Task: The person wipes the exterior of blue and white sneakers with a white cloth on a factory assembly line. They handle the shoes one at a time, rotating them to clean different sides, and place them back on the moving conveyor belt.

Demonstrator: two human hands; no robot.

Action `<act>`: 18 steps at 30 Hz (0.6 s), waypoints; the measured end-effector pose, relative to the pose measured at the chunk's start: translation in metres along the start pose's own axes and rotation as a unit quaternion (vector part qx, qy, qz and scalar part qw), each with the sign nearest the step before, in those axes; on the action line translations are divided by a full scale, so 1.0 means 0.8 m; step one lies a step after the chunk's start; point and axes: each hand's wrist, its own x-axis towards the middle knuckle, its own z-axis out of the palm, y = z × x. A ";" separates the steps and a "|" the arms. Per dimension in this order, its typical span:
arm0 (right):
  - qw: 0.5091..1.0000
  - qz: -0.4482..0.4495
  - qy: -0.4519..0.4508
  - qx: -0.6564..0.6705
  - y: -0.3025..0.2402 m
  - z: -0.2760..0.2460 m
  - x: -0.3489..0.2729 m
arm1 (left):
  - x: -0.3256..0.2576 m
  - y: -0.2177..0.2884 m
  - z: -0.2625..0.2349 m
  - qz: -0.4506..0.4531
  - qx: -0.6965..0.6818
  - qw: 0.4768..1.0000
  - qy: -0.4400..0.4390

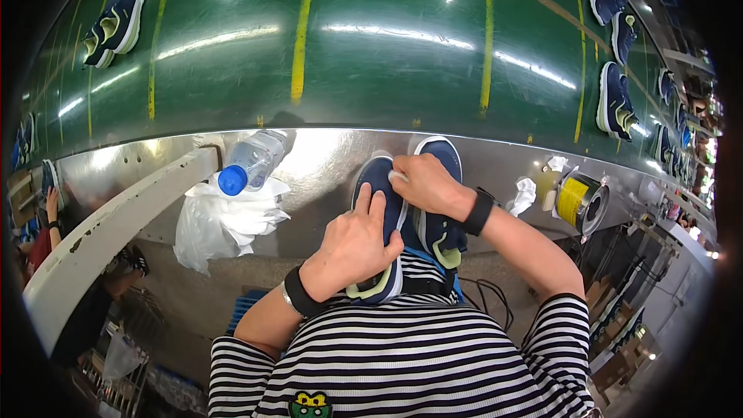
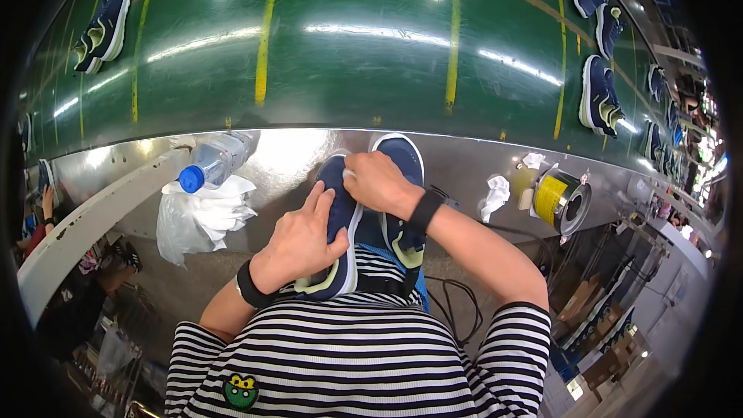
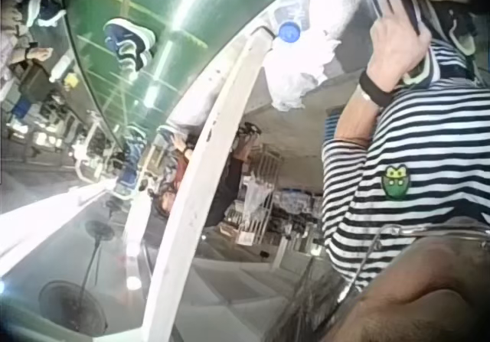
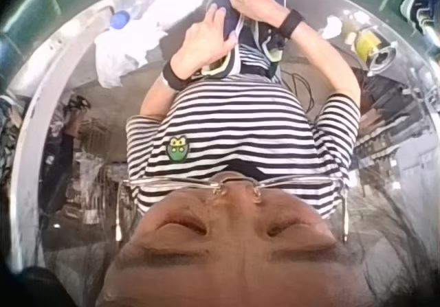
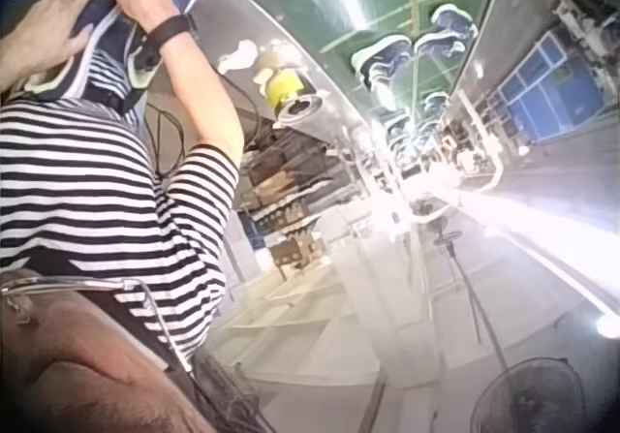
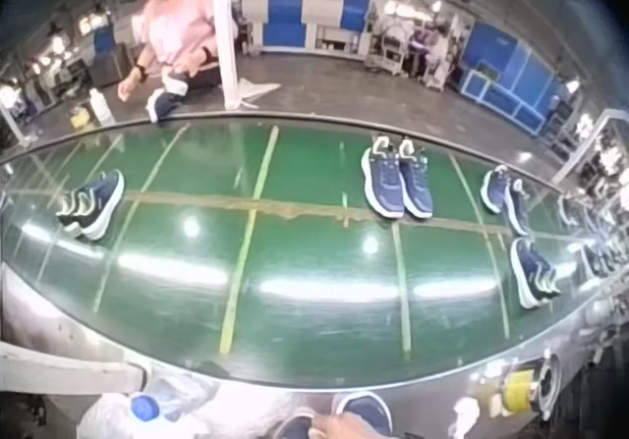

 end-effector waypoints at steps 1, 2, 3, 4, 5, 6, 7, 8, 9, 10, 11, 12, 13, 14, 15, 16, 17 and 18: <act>0.999 -0.004 0.037 -0.002 -0.001 0.008 0.004 | -0.001 0.001 -0.001 -0.001 0.002 1.000 0.002; 0.997 -0.008 0.074 -0.005 -0.004 0.013 0.007 | -0.002 0.001 -0.002 -0.002 0.005 1.000 0.003; 0.993 -0.048 0.105 0.038 -0.025 0.028 0.046 | -0.002 -0.020 -0.025 -0.025 0.053 0.998 0.026; 0.991 -0.046 0.112 0.048 -0.027 0.030 0.048 | -0.004 -0.021 -0.025 -0.028 0.046 0.998 0.031; 0.990 -0.042 0.119 0.058 -0.027 0.031 0.048 | -0.005 -0.022 -0.025 -0.031 0.041 0.998 0.036; 0.990 -0.036 0.108 0.078 -0.024 0.032 0.039 | -0.006 -0.024 -0.022 -0.039 0.037 0.998 0.033; 0.990 -0.022 0.096 0.104 -0.027 0.033 0.025 | -0.008 -0.026 -0.021 -0.042 0.033 0.998 0.033; 0.989 -0.023 0.082 0.123 -0.028 0.033 0.009 | -0.009 -0.028 -0.021 -0.045 0.029 0.998 0.033; 0.987 -0.025 0.068 0.142 -0.030 0.034 -0.006 | -0.011 -0.030 -0.021 -0.050 0.025 0.998 0.034; 0.985 -0.012 0.058 0.160 -0.033 0.038 -0.021 | -0.013 -0.033 -0.021 -0.047 0.010 0.998 0.035; 0.983 0.000 0.047 0.178 -0.037 0.040 -0.033 | -0.013 -0.035 -0.021 -0.038 0.006 0.998 0.041; 0.982 -0.001 0.050 0.182 -0.040 0.040 -0.040 | -0.014 -0.037 -0.021 -0.031 0.001 0.998 0.047; 0.982 -0.001 0.061 0.179 -0.039 0.043 -0.041 | -0.015 -0.038 -0.019 -0.024 -0.004 0.998 0.052; 0.982 0.000 0.072 0.175 -0.038 0.046 -0.038 | -0.014 -0.038 -0.018 -0.025 -0.003 0.998 0.054; 0.982 0.001 0.085 0.171 -0.037 0.049 -0.037 | -0.013 -0.038 -0.018 -0.023 -0.002 0.998 0.055; 0.980 0.007 0.106 0.167 -0.037 0.050 -0.034 | -0.013 -0.037 -0.017 -0.022 -0.001 0.998 0.057; 0.978 0.013 0.127 0.163 -0.036 0.051 -0.028 | -0.013 -0.034 -0.017 -0.027 0.006 0.998 0.056; 0.976 0.019 0.147 0.157 -0.034 0.049 -0.020 | -0.013 -0.030 -0.018 -0.031 0.012 0.998 0.055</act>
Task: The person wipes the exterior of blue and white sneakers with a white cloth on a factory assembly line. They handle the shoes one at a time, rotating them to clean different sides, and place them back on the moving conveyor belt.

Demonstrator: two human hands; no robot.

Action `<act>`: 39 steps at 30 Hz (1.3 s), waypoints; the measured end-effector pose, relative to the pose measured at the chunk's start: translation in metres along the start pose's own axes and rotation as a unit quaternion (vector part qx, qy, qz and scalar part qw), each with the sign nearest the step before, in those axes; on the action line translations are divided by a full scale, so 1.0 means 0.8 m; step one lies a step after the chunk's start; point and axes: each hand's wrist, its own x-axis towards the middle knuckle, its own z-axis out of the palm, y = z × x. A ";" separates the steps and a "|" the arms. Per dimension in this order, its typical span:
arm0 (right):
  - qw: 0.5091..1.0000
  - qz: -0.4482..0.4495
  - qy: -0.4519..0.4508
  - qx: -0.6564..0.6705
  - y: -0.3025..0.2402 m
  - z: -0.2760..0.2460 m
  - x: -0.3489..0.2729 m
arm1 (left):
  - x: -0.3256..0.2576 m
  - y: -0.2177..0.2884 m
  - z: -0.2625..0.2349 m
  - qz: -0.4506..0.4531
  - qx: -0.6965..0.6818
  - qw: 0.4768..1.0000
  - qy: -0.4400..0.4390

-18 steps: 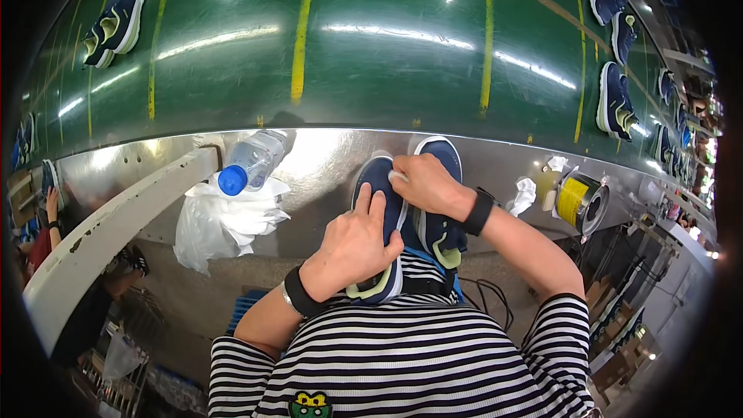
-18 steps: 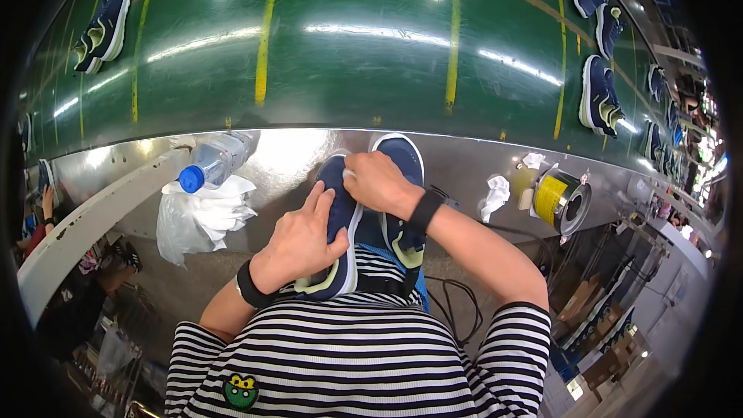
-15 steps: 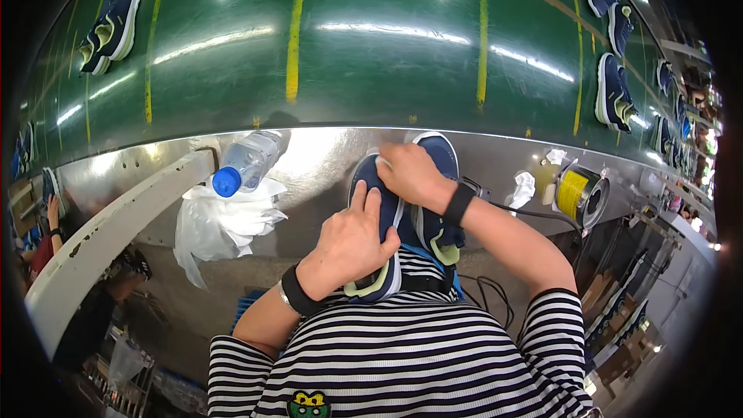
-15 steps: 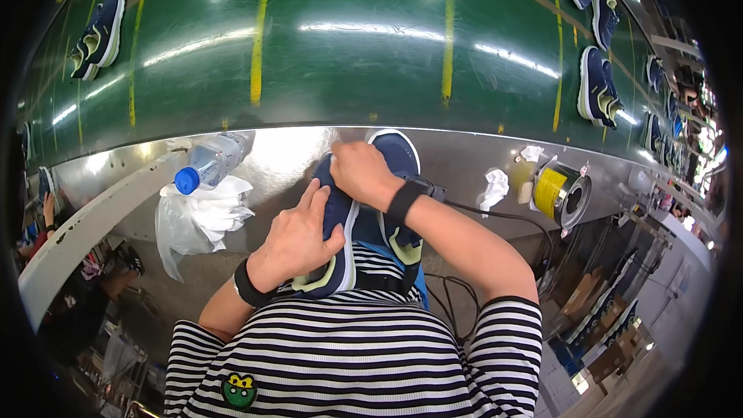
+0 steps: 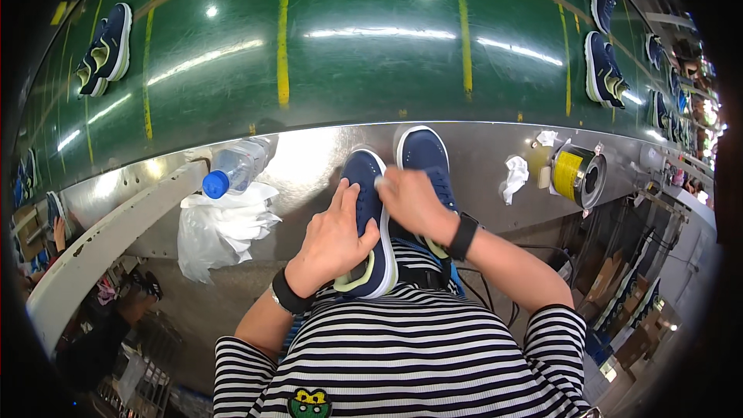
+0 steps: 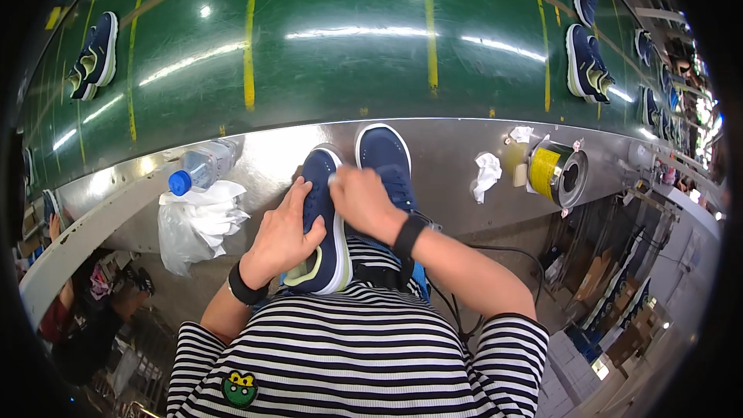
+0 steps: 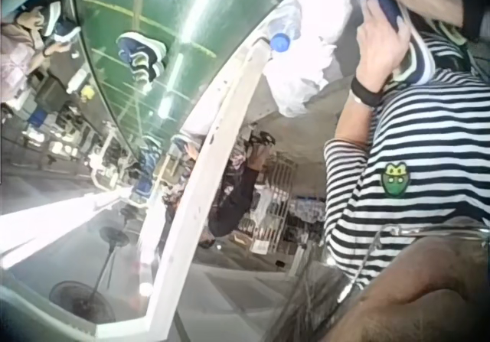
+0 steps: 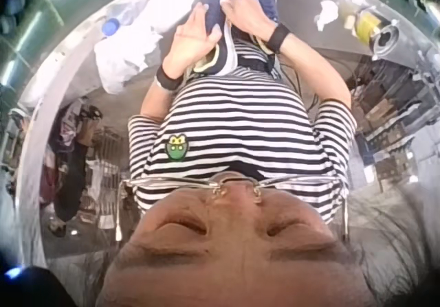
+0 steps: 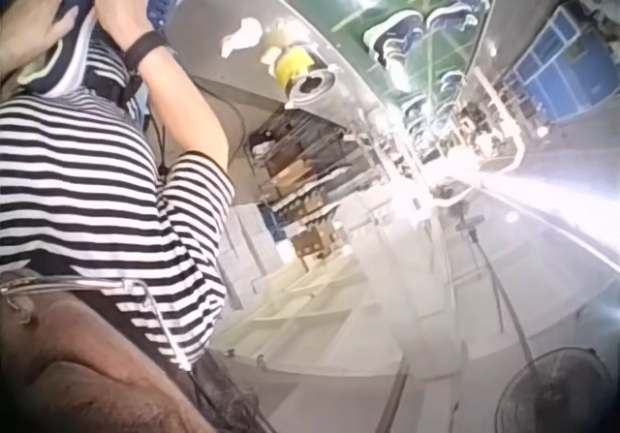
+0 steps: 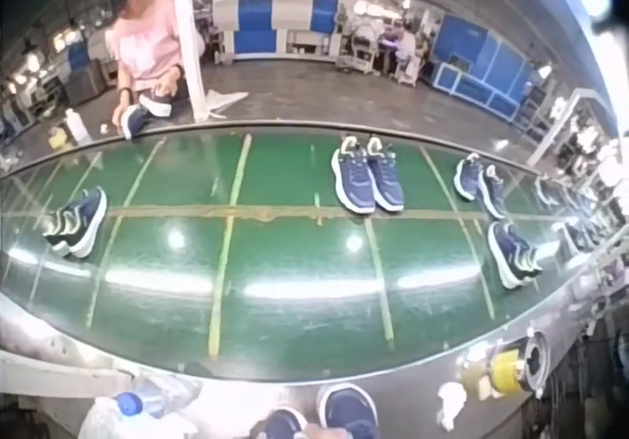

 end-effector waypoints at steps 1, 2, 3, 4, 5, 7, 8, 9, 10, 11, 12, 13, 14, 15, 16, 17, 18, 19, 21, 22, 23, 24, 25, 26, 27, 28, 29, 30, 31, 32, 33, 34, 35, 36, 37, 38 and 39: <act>1.000 -0.009 0.011 -0.015 0.004 -0.002 0.018 | -0.001 0.003 0.000 -0.004 0.006 1.000 0.000; 1.000 -0.024 0.003 -0.003 0.001 -0.001 0.016 | -0.002 0.003 0.001 0.001 -0.002 1.000 0.005; 0.999 -0.040 -0.009 0.011 -0.001 0.002 0.015 | -0.004 -0.001 0.003 0.002 -0.009 1.000 0.010; 0.999 -0.040 -0.031 0.008 -0.004 0.000 0.009 | -0.005 -0.004 0.004 0.004 -0.016 1.000 0.016; 0.998 -0.040 -0.053 0.005 -0.006 -0.005 -0.003 | -0.007 -0.005 0.005 0.002 -0.018 1.000 0.012; 0.995 -0.036 -0.098 -0.005 -0.006 -0.008 -0.020 | -0.007 -0.006 0.004 -0.002 -0.022 1.000 0.009; 0.994 -0.028 -0.106 -0.005 -0.009 -0.011 -0.025 | -0.008 -0.008 0.003 -0.003 -0.021 1.000 0.009; 0.993 -0.021 -0.115 -0.006 -0.013 -0.016 -0.028 | -0.008 -0.009 0.004 -0.003 -0.022 1.000 0.010; 0.991 -0.027 -0.128 -0.007 -0.016 -0.025 -0.026 | -0.008 -0.010 0.004 -0.003 -0.023 1.000 0.010; 0.990 -0.033 -0.140 -0.008 -0.018 -0.035 -0.022 | -0.008 -0.012 0.002 -0.002 -0.036 0.999 0.011; 0.988 -0.040 -0.149 -0.011 -0.019 -0.047 -0.017 | -0.007 -0.013 -0.002 0.004 -0.048 0.999 0.014; 0.995 -0.034 -0.096 -0.006 -0.017 -0.058 -0.014 | -0.006 -0.016 -0.006 0.010 -0.060 0.998 0.016; 0.998 -0.004 -0.030 0.046 -0.004 -0.067 -0.013 | -0.009 -0.023 -0.008 0.018 -0.069 0.997 0.036; 0.994 0.025 0.040 0.097 0.018 -0.078 -0.013 | -0.010 -0.028 -0.012 0.024 -0.074 0.996 0.047; 0.983 0.013 0.127 0.131 0.051 -0.087 -0.011 | -0.009 -0.033 -0.015 0.036 -0.087 0.994 0.061; 0.964 -0.001 0.209 0.164 0.085 -0.095 -0.010 | -0.006 -0.035 -0.016 0.045 -0.101 0.991 0.074; 0.958 0.000 0.257 0.129 0.114 -0.102 -0.012 | -0.004 -0.025 -0.023 0.062 -0.091 0.990 0.092; 0.949 0.000 0.302 0.095 0.139 -0.107 -0.014 | 0.000 -0.014 -0.027 0.054 -0.065 0.993 0.088; 0.949 0.086 0.294 0.068 0.180 -0.102 -0.024 | 0.011 0.010 -0.029 0.035 -0.009 0.996 0.080; 0.947 0.129 0.287 0.056 0.195 -0.096 -0.027 | 0.019 0.009 -0.016 0.054 0.011 0.993 0.102; 0.947 0.098 0.306 -0.001 0.212 -0.090 -0.025 | 0.028 0.006 0.001 0.093 0.061 0.985 0.129; 0.943 0.067 0.322 -0.057 0.228 -0.081 -0.021 | 0.033 0.009 0.011 0.093 0.118 0.984 0.095; 0.934 0.034 0.339 -0.112 0.231 -0.079 -0.017 | 0.038 0.013 0.021 0.093 0.175 0.978 0.061; 0.927 0.009 0.348 -0.138 0.234 -0.078 -0.019 | 0.037 0.011 0.039 0.118 0.226 0.965 0.067; 0.920 -0.003 0.368 -0.133 0.227 -0.080 -0.021 | 0.035 0.016 0.042 0.111 0.252 0.961 0.035; 0.913 -0.015 0.387 -0.127 0.215 -0.083 -0.026 | 0.035 0.018 0.039 0.126 0.243 0.961 0.049; 0.905 -0.027 0.406 -0.122 0.202 -0.086 -0.031 | 0.037 0.019 0.034 0.140 0.233 0.960 0.064; 0.930 -0.018 0.363 -0.048 0.185 -0.091 -0.040 | 0.043 0.019 0.029 0.148 0.195 0.966 0.083; 0.948 -0.010 0.317 0.024 0.166 -0.094 -0.049 | 0.050 0.019 0.024 0.154 0.156 0.970 0.103; 0.958 0.000 0.269 0.096 0.151 -0.096 -0.060 | 0.055 0.020 0.023 0.162 0.116 0.973 0.120; 0.973 0.002 0.170 0.158 0.142 -0.097 -0.071 | 0.054 0.024 0.024 0.164 0.075 0.977 0.116; 0.974 0.028 0.077 0.212 0.127 -0.091 -0.085 | 0.054 0.032 0.025 0.167 0.033 0.979 0.112; 0.980 0.004 0.009 0.197 0.118 -0.086 -0.095 | 0.054 0.038 0.028 0.168 -0.009 0.980 0.107; 0.987 -0.025 0.054 0.148 0.112 -0.063 -0.108 | 0.052 0.046 0.034 0.134 -0.040 0.988 0.063; 0.989 -0.056 0.099 0.099 0.114 -0.042 -0.115 | 0.051 0.051 0.042 0.117 -0.068 0.990 0.044; 0.984 -0.031 0.093 0.150 0.128 -0.031 -0.115 | 0.053 0.053 0.051 0.099 -0.096 0.990 0.025; 0.976 -0.005 0.088 0.199 0.137 -0.027 -0.114 | 0.055 0.052 0.060 0.082 -0.125 0.989 0.004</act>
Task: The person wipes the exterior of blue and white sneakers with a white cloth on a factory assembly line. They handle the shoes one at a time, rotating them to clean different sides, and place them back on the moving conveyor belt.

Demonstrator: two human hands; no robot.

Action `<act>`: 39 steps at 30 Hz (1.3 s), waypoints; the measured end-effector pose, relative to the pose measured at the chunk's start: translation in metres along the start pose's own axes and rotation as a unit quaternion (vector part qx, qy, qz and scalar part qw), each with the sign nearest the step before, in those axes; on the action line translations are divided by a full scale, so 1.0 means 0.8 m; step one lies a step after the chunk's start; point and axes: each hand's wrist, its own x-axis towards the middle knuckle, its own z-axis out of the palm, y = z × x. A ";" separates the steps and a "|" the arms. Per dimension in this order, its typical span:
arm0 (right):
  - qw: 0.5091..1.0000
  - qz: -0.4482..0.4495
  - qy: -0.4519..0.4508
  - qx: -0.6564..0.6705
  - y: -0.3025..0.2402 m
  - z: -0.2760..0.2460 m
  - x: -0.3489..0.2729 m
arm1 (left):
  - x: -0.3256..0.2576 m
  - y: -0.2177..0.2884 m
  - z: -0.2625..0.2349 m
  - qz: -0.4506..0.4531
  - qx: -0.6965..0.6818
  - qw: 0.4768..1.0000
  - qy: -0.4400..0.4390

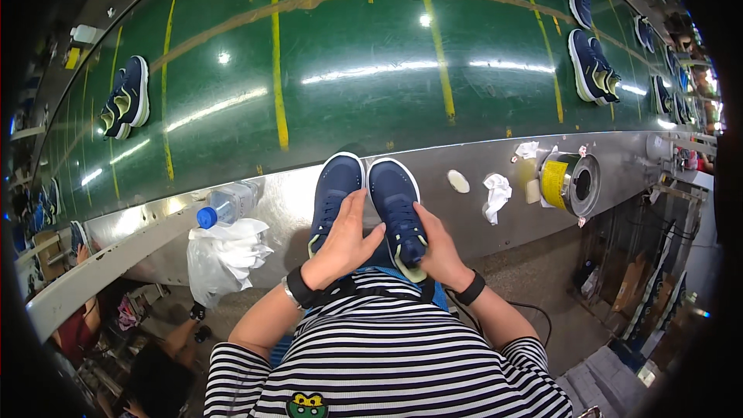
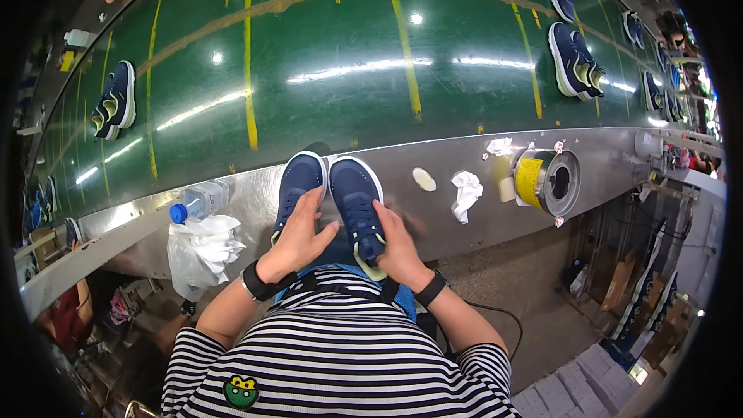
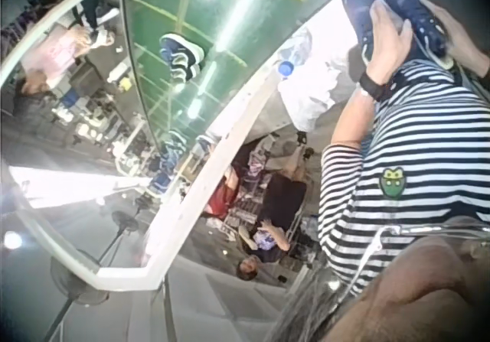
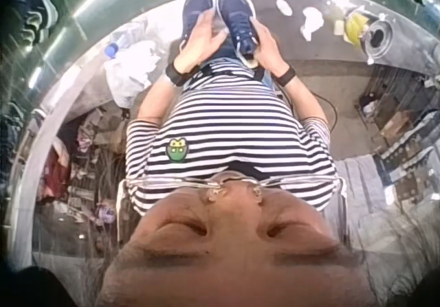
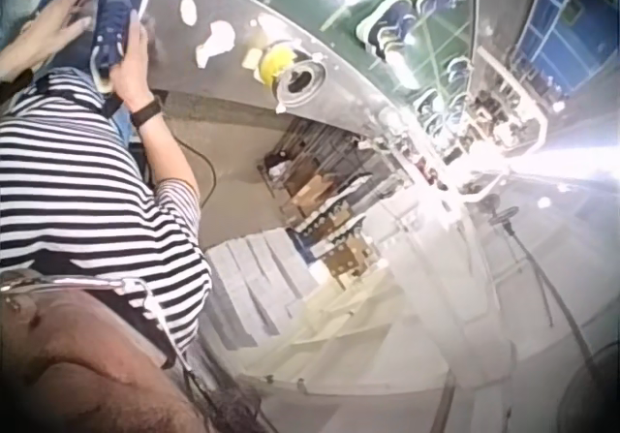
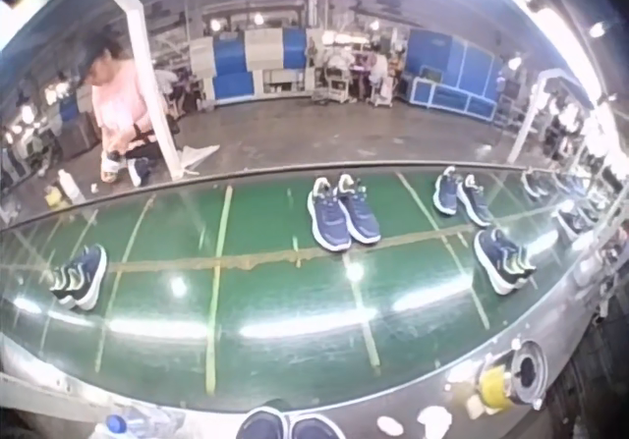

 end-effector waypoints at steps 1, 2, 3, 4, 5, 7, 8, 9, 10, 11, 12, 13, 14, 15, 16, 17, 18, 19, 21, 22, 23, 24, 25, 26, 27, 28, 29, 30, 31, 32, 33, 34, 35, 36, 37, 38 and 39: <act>0.998 0.031 0.001 0.047 0.009 -0.003 -0.001 | 0.004 -0.004 0.004 0.006 0.006 1.000 0.014; 0.995 0.030 -0.005 0.095 0.016 -0.011 -0.005 | 0.008 -0.008 0.007 -0.004 -0.015 0.999 0.030; 0.989 0.027 -0.011 0.142 0.009 -0.022 -0.008 | 0.016 -0.005 0.007 -0.012 -0.036 0.998 0.048; 0.982 0.024 -0.017 0.188 0.006 -0.031 -0.010 | 0.024 -0.004 0.007 -0.021 -0.057 0.996 0.065; 0.975 0.000 -0.023 0.219 0.007 -0.033 -0.016 | 0.032 -0.007 0.010 -0.013 -0.079 0.994 0.077; 0.969 -0.016 -0.041 0.244 0.008 -0.036 -0.023 | 0.048 0.011 0.003 0.026 -0.126 0.992 0.017; 0.965 -0.025 -0.050 0.256 0.009 -0.037 -0.026 | 0.052 0.022 0.001 0.044 -0.148 0.988 -0.013; 0.961 -0.023 -0.049 0.273 0.006 -0.038 -0.027 | 0.053 0.031 0.005 0.043 -0.193 0.980 -0.009; 0.961 -0.030 -0.046 0.271 0.006 -0.038 -0.029 | 0.053 0.038 0.007 0.042 -0.160 0.986 0.008; 0.961 -0.038 -0.042 0.270 0.007 -0.039 -0.030 | 0.052 0.044 0.009 0.041 -0.127 0.991 0.025; 0.961 -0.044 -0.038 0.269 0.008 -0.040 -0.033 | 0.051 0.049 0.012 0.039 -0.094 0.994 0.042; 0.956 -0.036 -0.038 0.287 0.013 -0.038 -0.036 | 0.051 0.052 0.015 0.076 -0.034 0.994 0.077; 0.951 -0.028 -0.039 0.306 0.020 -0.035 -0.039 | 0.056 0.050 0.012 0.033 -0.095 0.994 0.046; 0.945 -0.020 -0.040 0.324 0.025 -0.033 -0.042 | 0.066 0.042 0.006 -0.011 -0.153 0.988 0.014; 0.942 -0.020 -0.034 0.332 0.026 -0.034 -0.044 | 0.072 0.035 0.004 -0.056 -0.213 0.975 -0.015; 0.940 -0.020 -0.029 0.339 0.025 -0.034 -0.045 | 0.076 0.029 0.008 -0.051 -0.217 0.975 -0.013; 0.938 -0.021 -0.023 0.347 0.025 -0.034 -0.045 | 0.077 0.030 0.011 -0.043 -0.254 0.966 -0.012; 0.933 -0.023 -0.014 0.360 0.026 -0.032 -0.046 | 0.076 0.032 0.016 -0.035 -0.292 0.956 -0.011; 0.922 -0.027 0.002 0.387 0.032 -0.027 -0.045 | 0.068 0.036 0.022 -0.067 -0.384 0.920 -0.022; 0.927 -0.024 0.012 0.374 0.033 -0.028 -0.045 | 0.059 0.038 0.022 -0.051 -0.364 0.930 0.011; 0.932 -0.021 0.021 0.361 0.034 -0.029 -0.044 | 0.049 0.037 0.018 -0.035 -0.343 0.938 0.044; 0.937 -0.018 0.030 0.347 0.035 -0.029 -0.044 | 0.038 0.032 0.013 -0.020 -0.322 0.943 0.078; 0.942 -0.018 0.044 0.333 0.032 -0.031 -0.047 | 0.024 0.024 0.000 0.005 -0.315 0.942 0.118; 0.946 -0.018 0.057 0.318 0.028 -0.036 -0.047 | 0.012 0.019 -0.016 0.014 -0.298 0.941 0.162; 0.947 -0.029 0.070 0.313 0.026 -0.036 -0.047 | -0.002 -0.001 -0.033 0.037 -0.270 0.942 0.194; 0.957 -0.033 0.086 0.276 0.024 -0.038 -0.043 | -0.017 -0.026 -0.047 0.063 -0.240 0.941 0.228; 0.959 -0.022 0.092 0.268 0.026 -0.035 -0.038 | -0.033 -0.042 -0.062 0.034 -0.193 0.966 0.171; 0.960 -0.010 0.100 0.260 0.029 -0.032 -0.033 | -0.049 -0.054 -0.074 0.005 -0.146 0.983 0.110; 0.970 -0.005 0.103 0.220 0.039 -0.024 -0.026 | -0.061 -0.066 -0.076 -0.024 -0.101 0.993 0.049; 0.978 0.000 0.107 0.180 0.046 -0.016 -0.019 | -0.066 -0.080 -0.069 -0.041 -0.103 0.994 -0.002; 0.992 -0.023 0.117 0.050 0.041 -0.007 -0.014 | -0.072 -0.100 -0.060 -0.061 -0.105 0.991 -0.051; 0.992 -0.034 0.122 0.016 0.038 0.001 -0.012 | -0.077 -0.112 -0.051 -0.080 -0.108 0.986 -0.102; 0.991 -0.045 0.126 -0.018 0.038 0.008 -0.010 | -0.076 -0.123 -0.037 -0.063 0.057 0.996 -0.032; 0.989 -0.054 0.129 -0.053 0.040 0.014 -0.008 | -0.072 -0.141 -0.024 -0.080 0.024 0.997 -0.007; 0.994 -0.036 0.102 -0.002 0.046 0.014 -0.006 | -0.066 -0.163 -0.011 -0.096 -0.008 0.995 0.019; 0.991 -0.012 0.086 0.104 0.042 0.013 -0.007 | -0.060 -0.172 0.000 -0.111 -0.041 0.992 0.047; 0.975 0.014 0.077 0.210 0.037 0.009 -0.009 | -0.056 -0.115 0.001 -0.125 -0.154 0.979 0.038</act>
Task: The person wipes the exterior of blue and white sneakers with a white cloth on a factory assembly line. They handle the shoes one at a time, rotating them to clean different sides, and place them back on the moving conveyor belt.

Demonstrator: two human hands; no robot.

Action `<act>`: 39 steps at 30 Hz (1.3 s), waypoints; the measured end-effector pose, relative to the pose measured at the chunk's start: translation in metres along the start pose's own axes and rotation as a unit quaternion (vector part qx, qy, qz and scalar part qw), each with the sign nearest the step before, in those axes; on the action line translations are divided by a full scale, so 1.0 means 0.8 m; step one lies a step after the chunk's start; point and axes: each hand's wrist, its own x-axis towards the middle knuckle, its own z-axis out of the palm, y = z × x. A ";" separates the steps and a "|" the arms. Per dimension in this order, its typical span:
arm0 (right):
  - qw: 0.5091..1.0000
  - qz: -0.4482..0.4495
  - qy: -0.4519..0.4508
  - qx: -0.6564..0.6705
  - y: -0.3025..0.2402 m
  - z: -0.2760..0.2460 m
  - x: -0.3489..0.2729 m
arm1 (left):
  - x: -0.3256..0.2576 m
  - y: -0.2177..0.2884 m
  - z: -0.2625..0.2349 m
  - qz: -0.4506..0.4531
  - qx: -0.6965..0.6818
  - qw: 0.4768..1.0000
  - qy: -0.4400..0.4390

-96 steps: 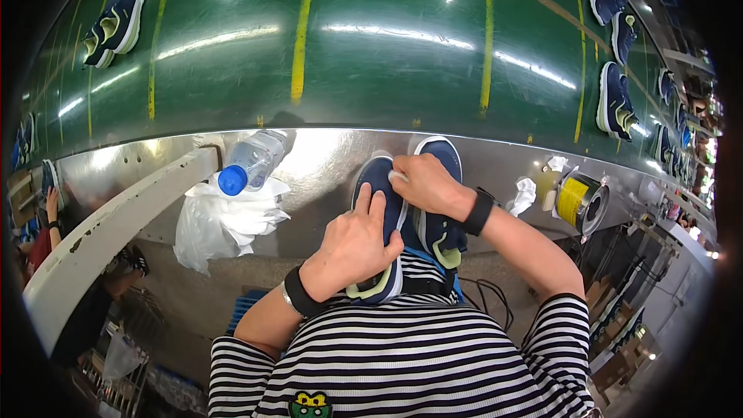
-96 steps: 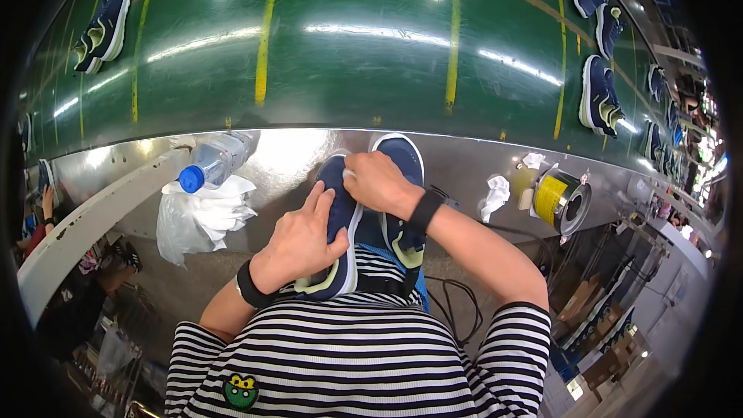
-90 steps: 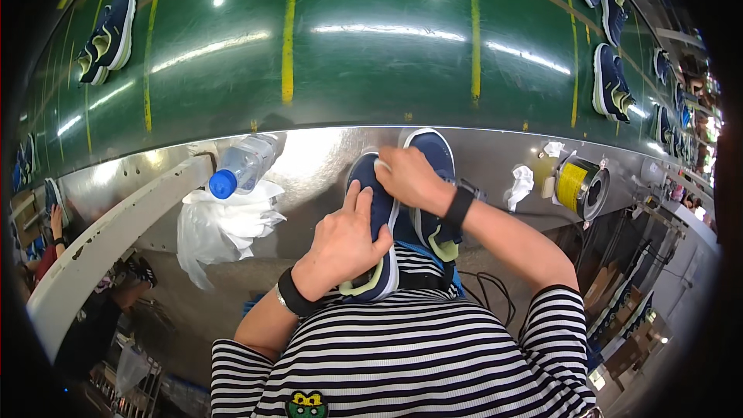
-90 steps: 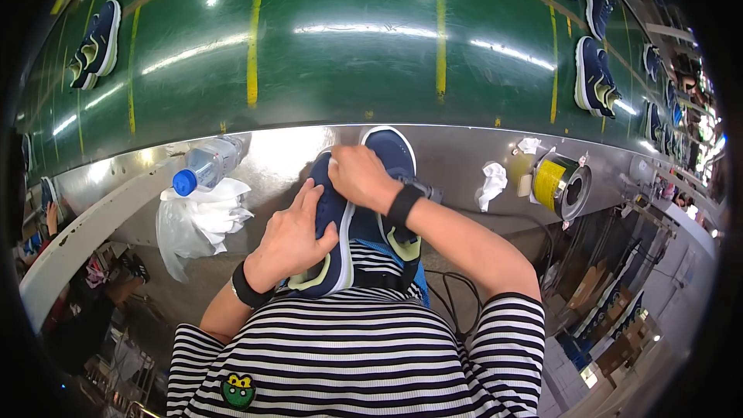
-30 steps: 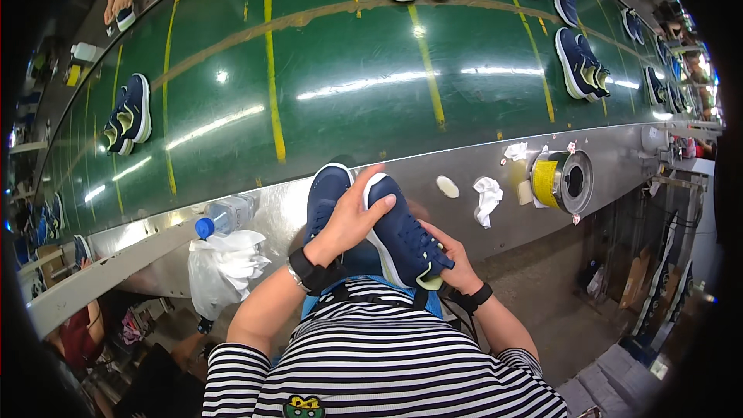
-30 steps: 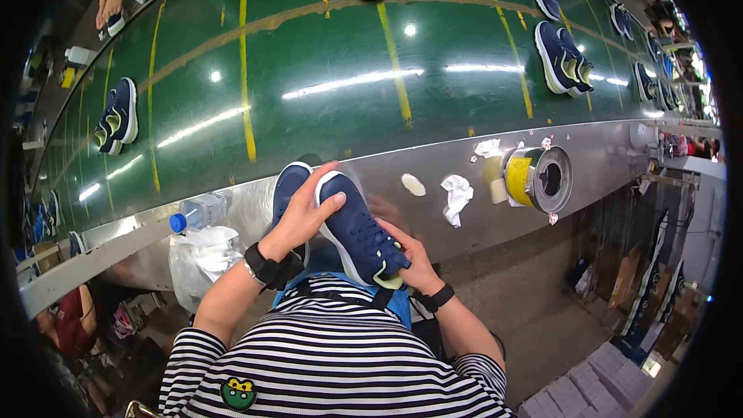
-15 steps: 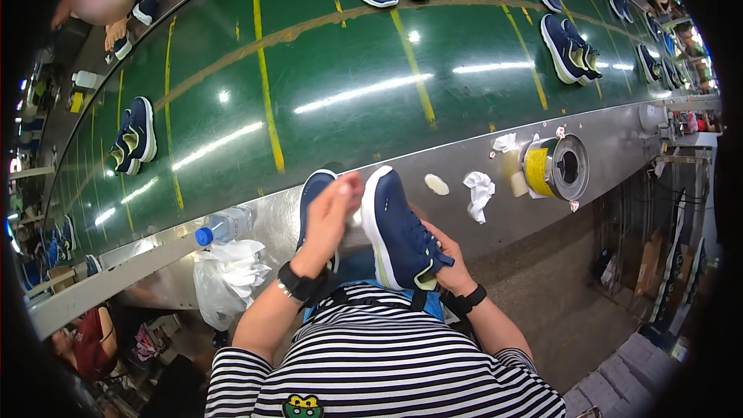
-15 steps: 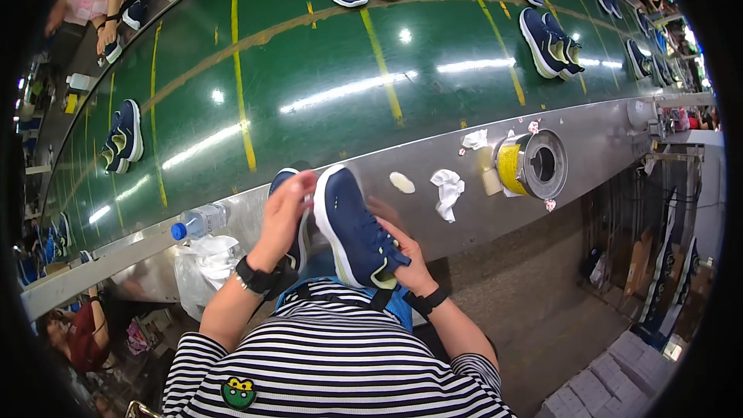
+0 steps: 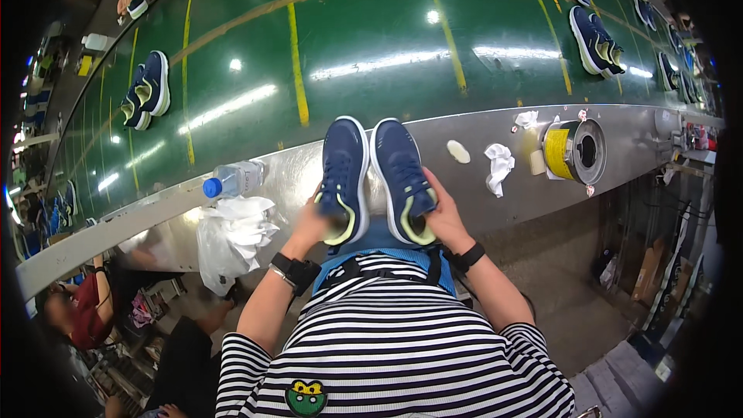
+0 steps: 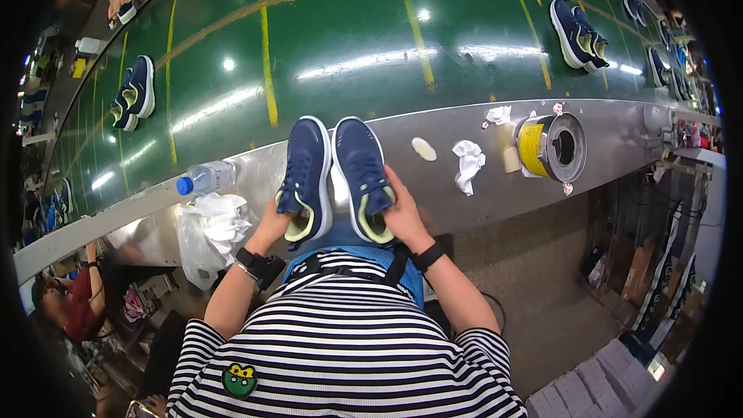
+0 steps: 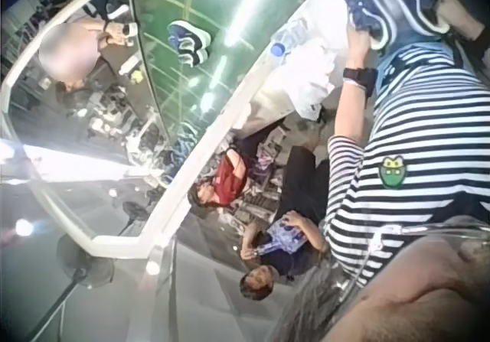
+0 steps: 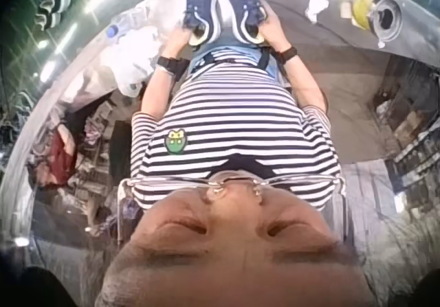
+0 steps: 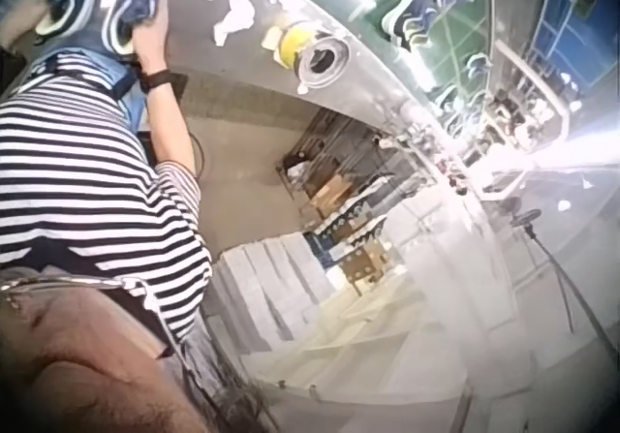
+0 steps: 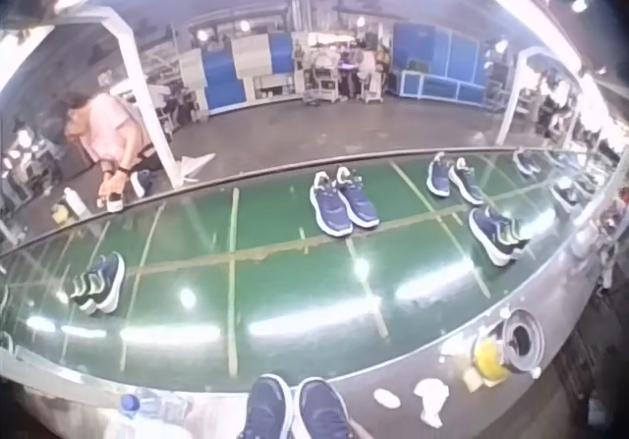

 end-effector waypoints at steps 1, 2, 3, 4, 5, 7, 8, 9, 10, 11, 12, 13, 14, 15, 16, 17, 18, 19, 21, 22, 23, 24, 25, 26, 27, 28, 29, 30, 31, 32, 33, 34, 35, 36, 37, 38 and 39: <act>0.994 0.033 -0.011 0.105 -0.006 0.001 -0.003 | -0.002 -0.004 0.006 -0.110 -0.096 0.989 0.017; 0.987 0.088 0.016 0.134 0.001 -0.005 -0.009 | -0.007 0.016 0.015 -0.151 -0.155 0.976 0.014; 0.986 0.102 0.001 0.136 0.004 -0.012 -0.012 | -0.011 0.036 0.018 -0.190 -0.213 0.958 0.012; 0.984 0.115 -0.012 0.138 0.005 -0.019 -0.015 | -0.010 0.035 0.019 -0.189 -0.223 0.956 -0.004; 0.982 0.129 -0.026 0.139 0.007 -0.026 -0.017 | -0.009 0.032 0.020 -0.187 -0.233 0.954 -0.019; 0.964 0.138 -0.008 0.229 0.019 -0.029 -0.014 | -0.003 0.037 0.020 -0.185 -0.234 0.954 -0.038; 0.958 0.140 -0.007 0.249 0.022 -0.034 -0.012 | 0.001 0.041 0.021 -0.187 -0.228 0.955 -0.039; 0.952 0.144 -0.009 0.269 0.019 -0.031 -0.009 | 0.002 0.042 0.019 -0.190 -0.223 0.956 -0.036; 0.950 0.148 -0.004 0.274 0.010 -0.028 -0.008 | 0.004 0.042 0.018 -0.191 -0.223 0.955 -0.044; 0.955 0.151 0.005 0.254 0.008 -0.030 -0.005 | 0.006 0.042 0.016 -0.190 -0.224 0.955 -0.050; 0.960 0.156 0.011 0.231 0.012 -0.031 -0.004 | 0.006 0.038 0.012 -0.191 -0.229 0.953 -0.053; 0.965 0.160 0.004 0.210 0.021 -0.029 0.004 | 0.005 0.027 0.007 -0.188 -0.258 0.946 -0.062; 0.985 0.144 -0.029 0.094 0.028 -0.042 0.004 | 0.008 0.010 0.010 -0.181 -0.290 0.937 -0.070; 0.990 0.122 -0.064 -0.020 0.040 -0.053 0.006 | 0.011 -0.010 0.012 -0.150 -0.323 0.930 -0.094; 0.989 0.114 -0.074 0.054 0.036 -0.053 0.000 | 0.006 0.003 0.014 -0.145 -0.366 0.916 -0.079; 0.982 0.106 -0.083 0.133 0.030 -0.055 -0.008 | 0.012 -0.012 0.008 0.009 -0.158 0.976 -0.151; 0.968 0.100 -0.095 0.211 0.024 -0.057 -0.017 | 0.019 -0.026 0.004 0.177 0.041 0.971 -0.154; 0.979 -0.015 -0.199 -0.044 0.036 -0.069 -0.008 | 0.013 -0.004 -0.005 0.330 0.227 0.909 -0.118; 0.967 -0.093 -0.219 -0.095 0.047 -0.058 0.010 | -0.009 0.025 0.023 0.030 -0.409 0.910 -0.062; 0.983 0.006 -0.174 0.064 0.034 -0.044 0.008 | -0.002 0.003 0.029 0.065 -0.397 0.913 -0.067; 0.966 0.116 -0.107 0.206 0.024 -0.046 0.011 | 0.009 -0.013 0.039 0.097 -0.391 0.911 -0.089; 0.970 0.100 -0.143 0.168 0.023 -0.054 0.020 | 0.004 -0.005 0.042 0.107 -0.394 0.911 -0.063; 0.972 0.091 -0.177 0.128 0.020 -0.065 0.027 | -0.003 0.003 0.046 0.111 -0.400 0.909 -0.036; 0.970 0.082 -0.209 0.091 0.018 -0.070 0.036 | -0.011 0.004 0.041 0.095 -0.403 0.909 -0.048; 0.971 0.079 -0.210 0.079 0.012 -0.072 0.040 | -0.013 0.002 0.043 0.126 -0.385 0.914 -0.033; 0.972 0.078 -0.209 0.070 0.008 -0.069 0.042 | -0.015 -0.003 0.044 0.155 -0.365 0.918 -0.020; 0.975 0.075 -0.203 0.058 -0.003 -0.065 0.039 | -0.014 -0.006 0.047 0.185 -0.347 0.919 -0.012; 0.984 0.059 -0.165 0.031 -0.014 -0.059 0.035 | -0.016 -0.011 0.044 0.233 -0.302 0.924 0.010; 0.991 0.043 -0.125 0.005 -0.028 -0.051 0.031 | -0.015 -0.009 0.044 0.255 -0.293 0.921 0.030; 0.993 0.017 -0.118 -0.006 -0.025 -0.053 0.033 | -0.014 -0.007 0.043 0.275 -0.283 0.917 0.050; 0.994 -0.007 -0.108 -0.014 -0.019 -0.054 0.035 | -0.014 -0.003 0.041 0.293 -0.271 0.915 0.067; 0.995 -0.029 -0.092 -0.021 -0.013 -0.058 0.035 | -0.015 0.005 0.033 0.266 -0.192 0.941 0.079; 0.995 -0.035 -0.087 -0.025 -0.010 -0.064 0.035 | -0.020 0.013 0.026 0.286 -0.159 0.938 0.118; 0.994 -0.041 -0.094 -0.028 -0.008 -0.070 0.033 | -0.021 0.020 0.026 0.311 -0.132 0.930 0.142; 0.992 -0.046 -0.116 -0.029 -0.002 -0.070 0.033 | -0.022 0.012 0.014 0.294 -0.103 0.938 0.148; 0.991 -0.054 -0.119 -0.036 -0.003 -0.073 0.028 | -0.020 0.011 0.010 0.310 -0.065 0.933 0.172; 0.989 -0.067 -0.126 -0.039 -0.002 -0.069 0.027 | -0.026 0.023 -0.005 0.291 -0.037 0.943 0.154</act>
